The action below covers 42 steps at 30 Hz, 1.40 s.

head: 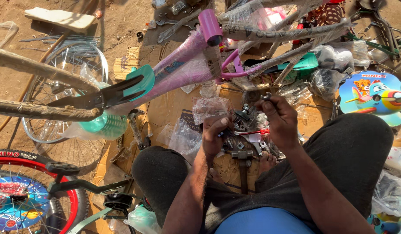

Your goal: The person is assembling a pink children's bicycle, focusing on attaching the handlebars to the frame. They use a wrench to tighten the bolts securing the handlebars in place. The bicycle frame is partially wrapped in protective plastic.

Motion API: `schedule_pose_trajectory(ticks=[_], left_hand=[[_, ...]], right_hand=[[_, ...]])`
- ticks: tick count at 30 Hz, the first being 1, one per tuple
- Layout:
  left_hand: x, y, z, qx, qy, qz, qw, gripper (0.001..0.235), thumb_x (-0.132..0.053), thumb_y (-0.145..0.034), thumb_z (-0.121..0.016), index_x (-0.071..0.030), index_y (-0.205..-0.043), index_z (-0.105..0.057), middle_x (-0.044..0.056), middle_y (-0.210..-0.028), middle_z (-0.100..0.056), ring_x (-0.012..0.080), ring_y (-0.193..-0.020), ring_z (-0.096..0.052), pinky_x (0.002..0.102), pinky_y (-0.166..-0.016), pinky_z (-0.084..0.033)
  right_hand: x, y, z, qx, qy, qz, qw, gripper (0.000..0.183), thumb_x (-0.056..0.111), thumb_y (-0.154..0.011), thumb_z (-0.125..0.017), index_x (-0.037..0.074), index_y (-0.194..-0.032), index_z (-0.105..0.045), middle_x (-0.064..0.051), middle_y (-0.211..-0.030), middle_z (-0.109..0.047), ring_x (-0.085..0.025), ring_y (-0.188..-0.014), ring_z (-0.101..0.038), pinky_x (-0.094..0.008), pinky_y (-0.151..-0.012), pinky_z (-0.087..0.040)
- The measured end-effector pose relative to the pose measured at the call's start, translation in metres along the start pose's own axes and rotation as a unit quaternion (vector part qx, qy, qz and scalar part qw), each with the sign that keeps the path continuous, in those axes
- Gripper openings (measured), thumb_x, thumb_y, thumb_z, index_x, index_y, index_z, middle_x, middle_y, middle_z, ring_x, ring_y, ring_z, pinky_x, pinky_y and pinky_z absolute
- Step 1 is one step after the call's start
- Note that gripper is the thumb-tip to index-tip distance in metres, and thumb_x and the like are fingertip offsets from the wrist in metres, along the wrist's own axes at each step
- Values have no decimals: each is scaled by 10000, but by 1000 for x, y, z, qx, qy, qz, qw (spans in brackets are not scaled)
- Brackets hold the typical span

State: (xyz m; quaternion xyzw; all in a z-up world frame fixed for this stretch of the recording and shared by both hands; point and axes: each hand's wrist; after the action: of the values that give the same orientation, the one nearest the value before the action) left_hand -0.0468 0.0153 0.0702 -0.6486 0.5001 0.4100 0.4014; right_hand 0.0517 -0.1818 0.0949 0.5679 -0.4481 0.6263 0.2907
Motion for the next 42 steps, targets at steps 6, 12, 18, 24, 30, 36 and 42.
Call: schedule_pose_trajectory(ticks=[6,12,18,24,30,36,42], left_hand=[[12,-2,-33,-21,104,130,986,749,-573,-1040,-354,2,-708,-703,73,-677,-703,139,-631,-653,272,-632,-525],[43,1,-39,-201,-25,-22,979,576,-429,-1128,-540,31,-830,-714,99,-758,-683,141,-703,-609,280,-691,-495],[41,-17,-12,-4,180,78,980,483,-135,-895,-643,-38,-1362,-570,41,-1266,-658,118,-1129,-643,249,-955,-522],[54,-24,4,81,-72,100,989,241,-161,-1065,-623,10,-1234,-625,82,-1092,-683,141,-973,-600,296,-776,-530],[48,-22,1,48,-151,18,987,297,-99,-823,-879,-10,-1020,-675,60,-909,-552,175,-803,-540,349,-688,-443],[57,-29,-1,56,-261,-20,964,319,-89,-740,-813,-21,-979,-613,87,-1004,-573,224,-897,-635,356,-759,-531],[37,-24,-13,95,-297,-50,949,427,-137,-680,-844,3,-999,-596,134,-1001,-582,314,-920,-623,425,-784,-519]], right_hand=[[-34,-7,-39,-66,-8,-23,998,191,224,-1085,-610,40,-1040,-631,-8,-917,-642,-57,-814,-558,-244,-722,-481],[-63,-8,-57,-160,-33,62,985,220,224,-1143,-559,49,-1011,-549,12,-871,-551,-66,-787,-469,-249,-724,-436],[-55,-7,-72,-161,18,165,973,211,233,-1158,-525,65,-1031,-503,5,-868,-545,-81,-745,-457,-268,-703,-429],[-21,2,-76,1,139,136,981,136,173,-1095,-606,37,-1092,-605,-26,-937,-607,-108,-812,-573,-277,-715,-494],[42,-3,-19,124,110,24,986,169,123,-1078,-596,41,-1205,-672,-58,-1007,-717,-134,-903,-693,-287,-781,-598],[77,-23,5,328,416,54,846,266,247,-951,-631,100,-1148,-733,-72,-908,-771,-225,-747,-737,-375,-678,-585],[74,-48,-11,454,467,40,757,221,314,-915,-639,147,-975,-771,-57,-696,-731,-236,-640,-715,-418,-617,-560]])
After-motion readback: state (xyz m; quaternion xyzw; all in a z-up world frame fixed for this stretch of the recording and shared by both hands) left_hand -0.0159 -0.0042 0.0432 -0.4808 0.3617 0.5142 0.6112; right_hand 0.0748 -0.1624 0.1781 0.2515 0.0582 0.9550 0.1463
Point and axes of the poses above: each hand's wrist, its own y-axis away from the middle knuckle, its own z-axis out of the back of the hand, x = y × z
